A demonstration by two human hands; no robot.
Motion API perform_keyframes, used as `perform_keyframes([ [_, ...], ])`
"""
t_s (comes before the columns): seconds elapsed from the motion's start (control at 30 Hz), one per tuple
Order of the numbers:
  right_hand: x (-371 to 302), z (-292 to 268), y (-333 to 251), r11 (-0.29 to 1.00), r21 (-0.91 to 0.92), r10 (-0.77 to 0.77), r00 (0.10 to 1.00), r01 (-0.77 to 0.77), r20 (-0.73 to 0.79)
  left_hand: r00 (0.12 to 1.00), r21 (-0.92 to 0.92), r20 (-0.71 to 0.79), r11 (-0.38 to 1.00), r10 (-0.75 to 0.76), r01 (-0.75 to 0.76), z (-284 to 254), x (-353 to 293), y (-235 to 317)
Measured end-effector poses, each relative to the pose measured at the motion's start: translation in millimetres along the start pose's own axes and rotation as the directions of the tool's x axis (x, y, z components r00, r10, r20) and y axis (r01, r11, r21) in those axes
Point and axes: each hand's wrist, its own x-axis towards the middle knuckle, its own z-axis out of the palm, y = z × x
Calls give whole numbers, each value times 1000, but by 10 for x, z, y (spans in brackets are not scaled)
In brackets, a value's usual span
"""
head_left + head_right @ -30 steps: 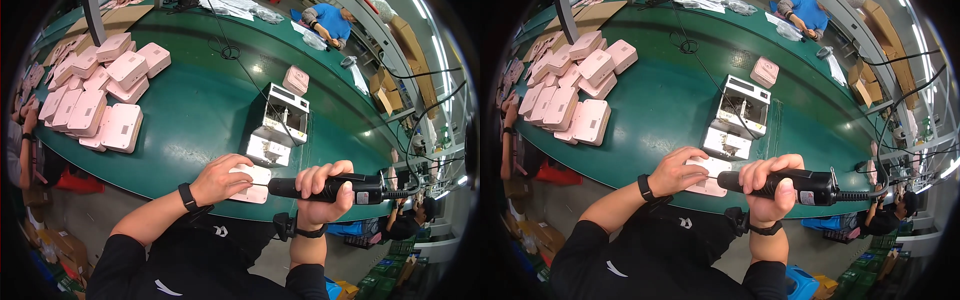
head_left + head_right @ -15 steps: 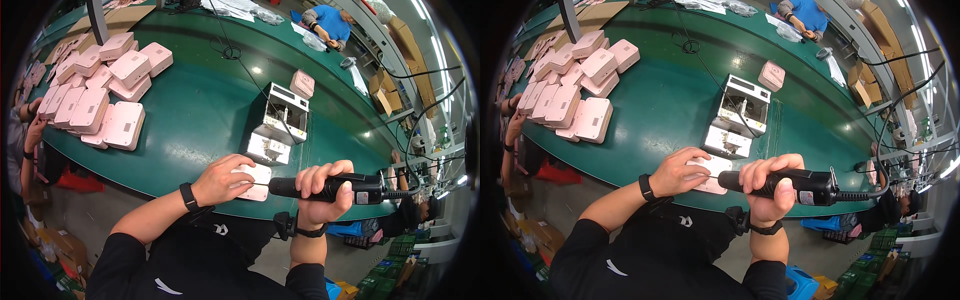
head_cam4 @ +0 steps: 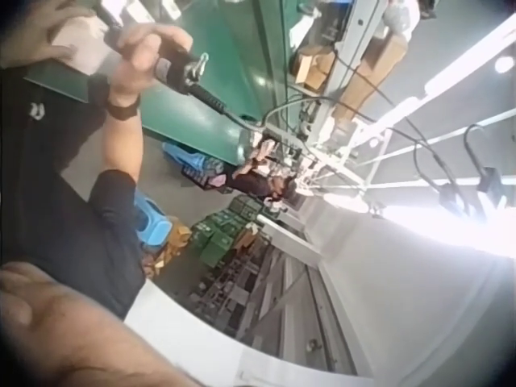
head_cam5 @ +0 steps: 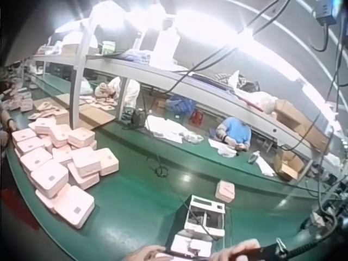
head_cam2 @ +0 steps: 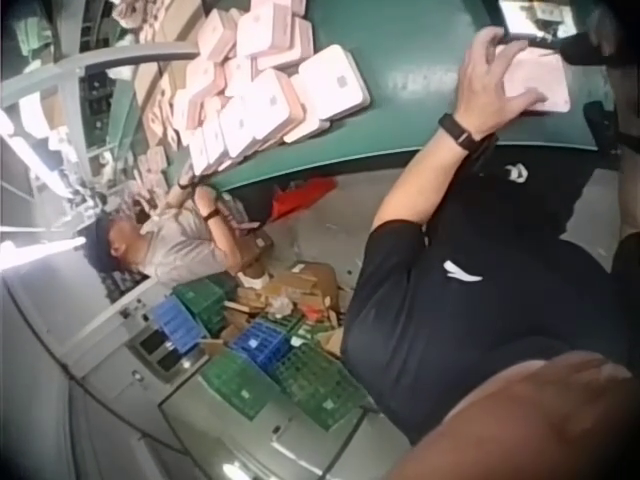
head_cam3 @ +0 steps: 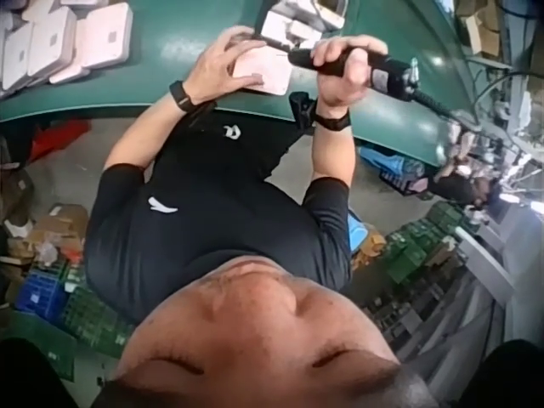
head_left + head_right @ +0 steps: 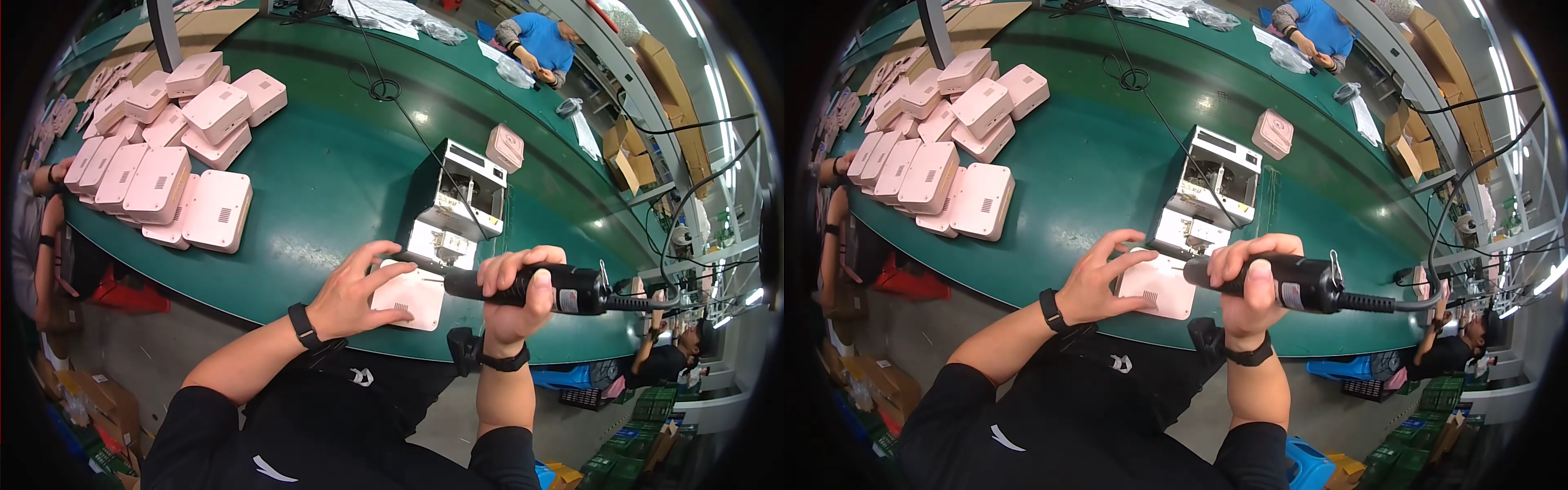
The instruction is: Assembling electronic components using an electric screwdriver on a factory production line.
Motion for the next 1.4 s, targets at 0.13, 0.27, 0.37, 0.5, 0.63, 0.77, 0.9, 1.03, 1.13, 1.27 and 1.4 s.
perform_keyframes([
  [0.13,69,-40,131,1000,-17,25,999,-25,-30,991,66,135,998,6,-15,-49,-169,-181],
  [0.27,95,-22,215,999,-19,48,998,-49,-39,968,94,247,995,-44,21,-4,-255,-266],
  [0.37,95,-4,340,996,-29,85,995,-86,-46,967,113,251,993,-42,14,46,-279,-333],
  [0.5,109,19,435,994,-20,108,993,-109,-40,967,104,253,994,-41,15,19,-286,-390],
  [0.63,96,38,457,993,7,115,993,-114,-31,963,90,263,996,-52,29,17,-267,-416],
  [0.77,83,-10,400,990,51,132,988,-128,-76,964,94,264,996,-25,0,48,-184,-344],
  [0.9,102,114,485,985,-35,160,978,-166,-132,971,102,240,995,-4,-22,44,-290,-353],
  [1.03,191,-94,187,994,-55,85,981,-96,-171,972,94,233,995,5,-27,134,-250,-293],
  [1.13,276,-162,6,999,-46,12,982,-21,-191,966,93,260,995,1,-26,126,-228,-256],
  [1.27,406,-158,25,995,-98,-49,982,31,-185,960,90,281,996,-4,-22,150,-186,-251],
  [1.4,409,-142,130,986,-168,-12,988,-15,-155,959,85,282,996,-7,-18,184,-203,-244],
])
